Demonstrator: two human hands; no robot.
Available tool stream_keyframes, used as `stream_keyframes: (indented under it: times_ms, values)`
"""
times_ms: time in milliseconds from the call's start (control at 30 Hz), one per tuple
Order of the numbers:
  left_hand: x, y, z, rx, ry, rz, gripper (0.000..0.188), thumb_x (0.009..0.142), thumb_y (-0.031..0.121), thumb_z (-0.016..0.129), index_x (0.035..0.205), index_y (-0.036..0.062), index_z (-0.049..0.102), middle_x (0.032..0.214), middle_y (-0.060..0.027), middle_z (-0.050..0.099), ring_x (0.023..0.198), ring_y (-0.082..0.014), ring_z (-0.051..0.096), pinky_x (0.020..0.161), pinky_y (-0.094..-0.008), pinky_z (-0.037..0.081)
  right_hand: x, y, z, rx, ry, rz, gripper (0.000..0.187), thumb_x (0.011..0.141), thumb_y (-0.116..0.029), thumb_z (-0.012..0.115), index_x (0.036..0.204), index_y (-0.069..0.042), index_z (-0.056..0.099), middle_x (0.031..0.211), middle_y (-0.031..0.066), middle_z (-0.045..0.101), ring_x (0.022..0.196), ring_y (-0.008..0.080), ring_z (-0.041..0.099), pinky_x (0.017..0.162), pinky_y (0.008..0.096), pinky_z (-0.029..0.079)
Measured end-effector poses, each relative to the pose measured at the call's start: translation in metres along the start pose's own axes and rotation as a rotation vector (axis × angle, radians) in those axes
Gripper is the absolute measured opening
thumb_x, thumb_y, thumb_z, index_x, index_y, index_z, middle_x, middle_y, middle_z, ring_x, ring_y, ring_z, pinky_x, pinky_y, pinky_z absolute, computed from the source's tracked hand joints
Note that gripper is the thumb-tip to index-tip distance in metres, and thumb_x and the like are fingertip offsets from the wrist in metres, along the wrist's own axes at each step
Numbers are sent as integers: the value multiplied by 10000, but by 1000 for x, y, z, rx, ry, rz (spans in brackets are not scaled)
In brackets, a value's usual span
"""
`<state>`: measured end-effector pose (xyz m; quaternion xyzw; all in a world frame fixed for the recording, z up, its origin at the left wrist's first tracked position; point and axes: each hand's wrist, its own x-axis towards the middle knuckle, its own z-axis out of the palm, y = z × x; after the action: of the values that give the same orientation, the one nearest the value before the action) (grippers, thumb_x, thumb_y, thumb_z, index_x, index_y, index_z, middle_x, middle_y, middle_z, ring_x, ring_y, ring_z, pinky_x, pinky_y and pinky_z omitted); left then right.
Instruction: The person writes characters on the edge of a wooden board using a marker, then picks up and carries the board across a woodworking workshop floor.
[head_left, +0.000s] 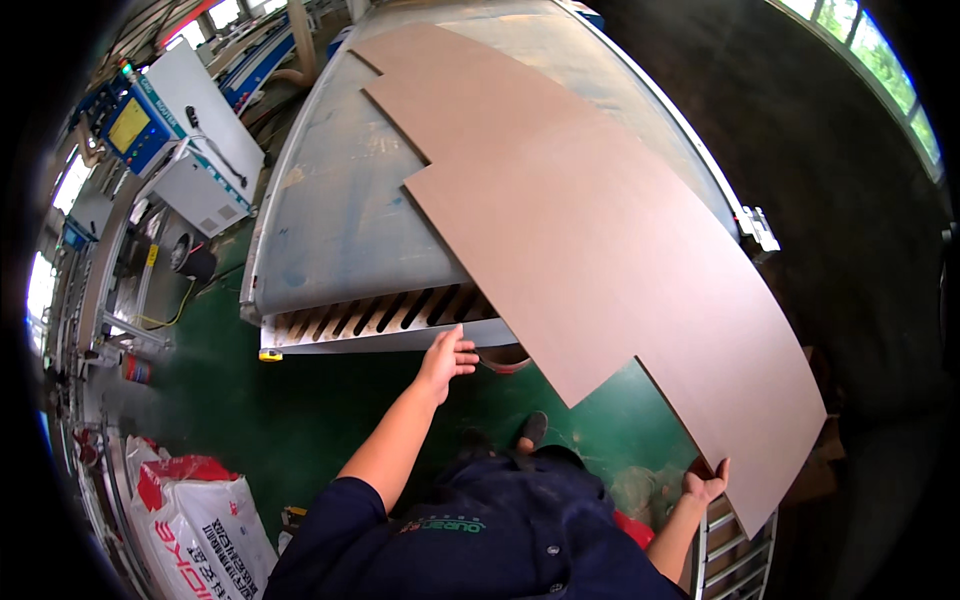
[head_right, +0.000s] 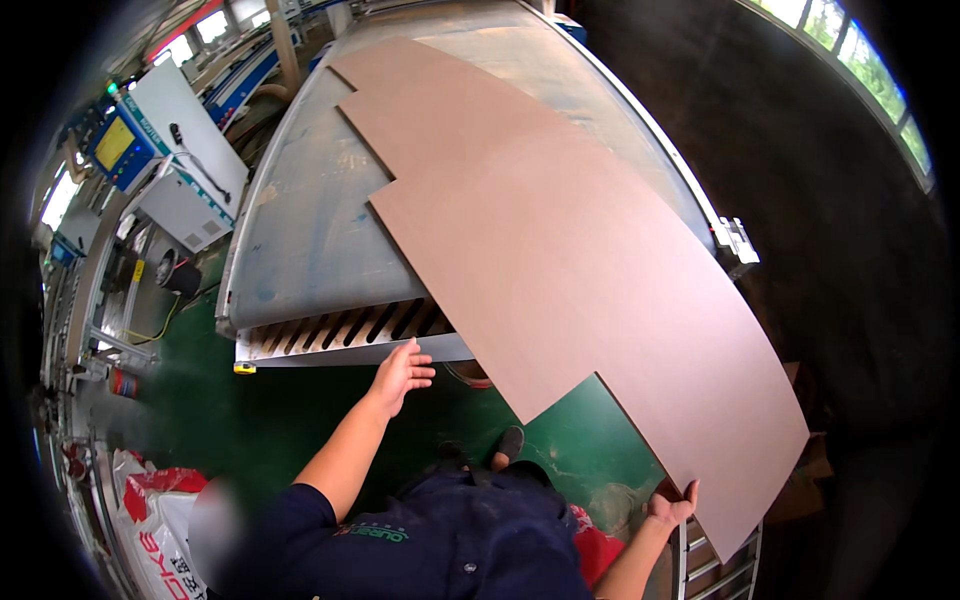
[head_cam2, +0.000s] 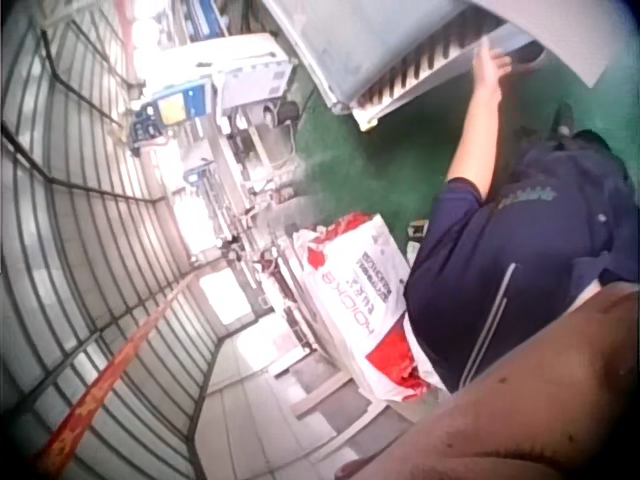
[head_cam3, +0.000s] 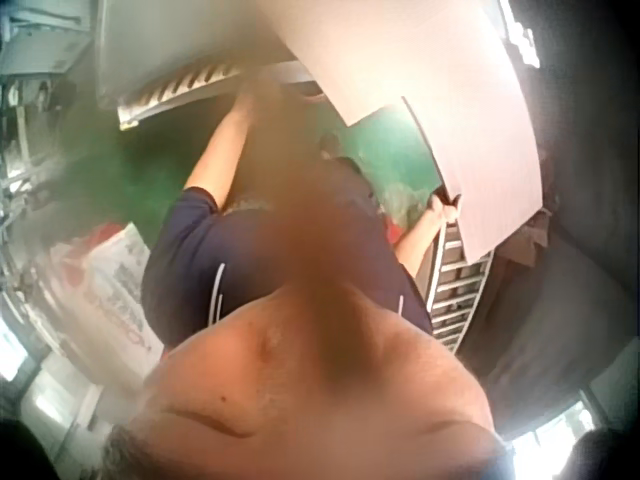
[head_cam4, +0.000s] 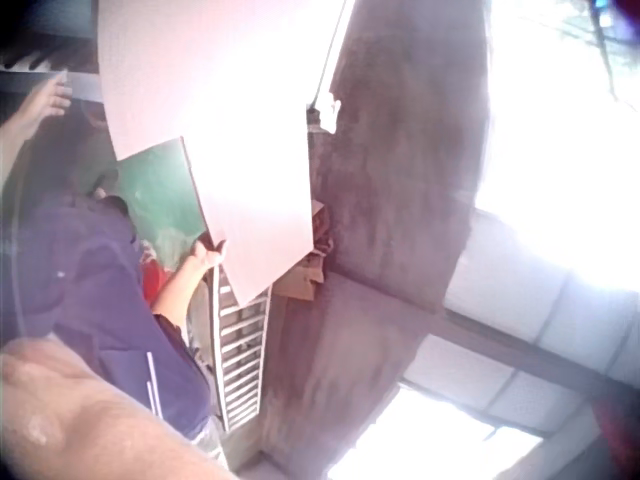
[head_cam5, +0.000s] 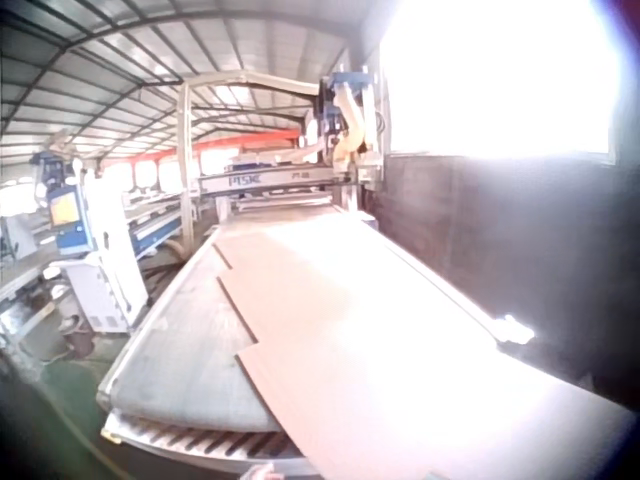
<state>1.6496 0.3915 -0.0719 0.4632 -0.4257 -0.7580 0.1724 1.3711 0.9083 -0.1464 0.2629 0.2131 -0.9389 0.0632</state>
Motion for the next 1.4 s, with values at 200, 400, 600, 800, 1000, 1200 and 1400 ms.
stream_keyframes:
  times_ms: [200,400,600,800,1000,1200,1400]
  values:
    - [63,21,36,-147,-3,-13,779,923,567,517,1398,-25,343,1308,-226,518,1108,-317,571,909,-469,471,-3,10,-1,-43,-131,-50,280,905,-214,656,1128,-45,646,1159,92,666,1071,269,622,955,397,510]
    - [99,21,60,-254,-37,77,564,930,523,553,1239,52,521,1128,-87,637,973,-216,641,828,-410,525,0,8,-8,-122,-158,-87,295,893,-203,668,1141,-46,635,1162,92,663,1075,272,617,971,396,499]
    - [99,12,74,-279,66,177,494,906,398,660,1208,22,550,1131,-82,636,988,-202,636,825,-378,525,7,9,-20,-118,-126,-87,334,883,-210,679,1164,-40,621,1167,104,655,1070,283,616,944,389,518]
    - [98,12,76,-237,76,161,472,901,382,673,1187,22,566,1115,-81,649,986,-209,643,829,-383,523,-48,6,19,-400,73,201,301,899,-321,645,972,-29,628,988,121,661,894,256,618,795,365,524]
    - [93,11,90,-273,254,214,448,919,298,662,1190,-42,557,1190,-130,623,1089,-229,594,951,-358,449,-48,-56,93,-1700,-120,-328,283,869,-232,637,911,46,608,786,141,618,759,269,621,671,372,499]
    - [100,26,97,-364,209,88,447,911,285,669,1199,-40,559,1218,-152,608,1120,-267,581,949,-425,464,36,-85,85,-2315,-349,-1089,464,896,-245,580,1269,20,504,1335,242,472,1243,397,420,1025,480,335]
    - [67,5,107,-408,246,83,470,921,277,648,1247,-46,545,1274,-167,577,1168,-299,554,986,-448,444,2,-92,117,-2520,-375,-888,526,947,-353,495,1367,-35,480,1429,214,432,1305,366,408,1082,469,314]
